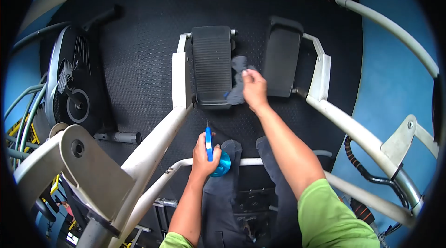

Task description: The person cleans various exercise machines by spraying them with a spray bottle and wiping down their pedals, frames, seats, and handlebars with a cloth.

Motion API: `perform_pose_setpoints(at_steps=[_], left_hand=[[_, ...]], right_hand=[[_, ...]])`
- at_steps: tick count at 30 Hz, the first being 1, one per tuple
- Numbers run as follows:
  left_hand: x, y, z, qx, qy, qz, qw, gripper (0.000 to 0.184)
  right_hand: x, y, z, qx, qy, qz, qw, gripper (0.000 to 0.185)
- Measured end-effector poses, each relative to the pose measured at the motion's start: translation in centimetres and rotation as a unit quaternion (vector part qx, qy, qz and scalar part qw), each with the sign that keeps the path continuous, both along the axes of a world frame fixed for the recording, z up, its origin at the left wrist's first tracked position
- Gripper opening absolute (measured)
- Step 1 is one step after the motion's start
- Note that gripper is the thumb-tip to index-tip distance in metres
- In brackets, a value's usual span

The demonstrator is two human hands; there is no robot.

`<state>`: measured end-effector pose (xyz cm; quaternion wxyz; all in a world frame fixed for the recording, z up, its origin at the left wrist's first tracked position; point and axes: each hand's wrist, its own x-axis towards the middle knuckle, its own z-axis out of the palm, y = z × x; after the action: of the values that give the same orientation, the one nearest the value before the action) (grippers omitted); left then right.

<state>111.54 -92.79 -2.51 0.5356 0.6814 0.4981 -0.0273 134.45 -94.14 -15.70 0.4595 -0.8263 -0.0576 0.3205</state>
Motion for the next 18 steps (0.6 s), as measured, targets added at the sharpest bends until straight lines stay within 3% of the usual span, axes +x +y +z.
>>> perform_pose_setpoints(at_steps=[1,3,5,7,9,12,13,14,15,18], left_hand=[[0.9,0.4,-1.4,0.005,-0.004,0.006,1.0,0.043],[2.1,0.5,-3.8,-0.132,0.057,0.038,0.989,0.036],[3.2,0.0,-5.0,-0.101,0.024,0.043,0.994,0.034],[4.8,0.8,-6.0,-0.018,-0.041,0.023,0.999,0.029],[5.8,3.1,-6.6,-0.026,-0.017,-0.031,0.999,0.029],[6.9,5.8,-5.3,0.025,0.018,-0.113,0.993,0.032],[7.3,6.7,-3.5,0.074,0.022,-0.173,0.982,0.041],[7.2,7.4,-2.4,0.125,-0.005,-0.237,0.963,0.052],[6.8,7.7,-1.9,0.168,-0.014,-0.248,0.954,0.056],[7.4,9.0,0.2,0.214,-0.019,-0.227,0.95,0.056]], right_hand=[[1.4,-1.0,-0.5,0.025,-0.031,-0.011,0.999,0.032],[4.7,-1.9,0.8,-0.017,-0.023,0.021,0.999,0.031],[5.6,-2.5,0.1,-0.043,-0.008,0.051,0.998,0.03],[6.1,-2.3,-0.8,0.018,-0.108,0.174,0.979,0.029],[6.1,-0.8,0.4,0.027,-0.105,0.32,0.941,0.036],[3.8,0.7,-1.4,0.03,-0.229,0.555,0.799,0.029],[3.2,1.6,-1.9,0.011,-0.266,0.674,0.689,0.025],[1.7,1.8,-4.8,0.059,-0.292,0.732,0.613,0.026],[0.2,1.7,-6.2,0.109,-0.339,0.745,0.564,0.031],[-1.8,3.2,-11.1,0.23,-0.385,0.736,0.508,0.046]])
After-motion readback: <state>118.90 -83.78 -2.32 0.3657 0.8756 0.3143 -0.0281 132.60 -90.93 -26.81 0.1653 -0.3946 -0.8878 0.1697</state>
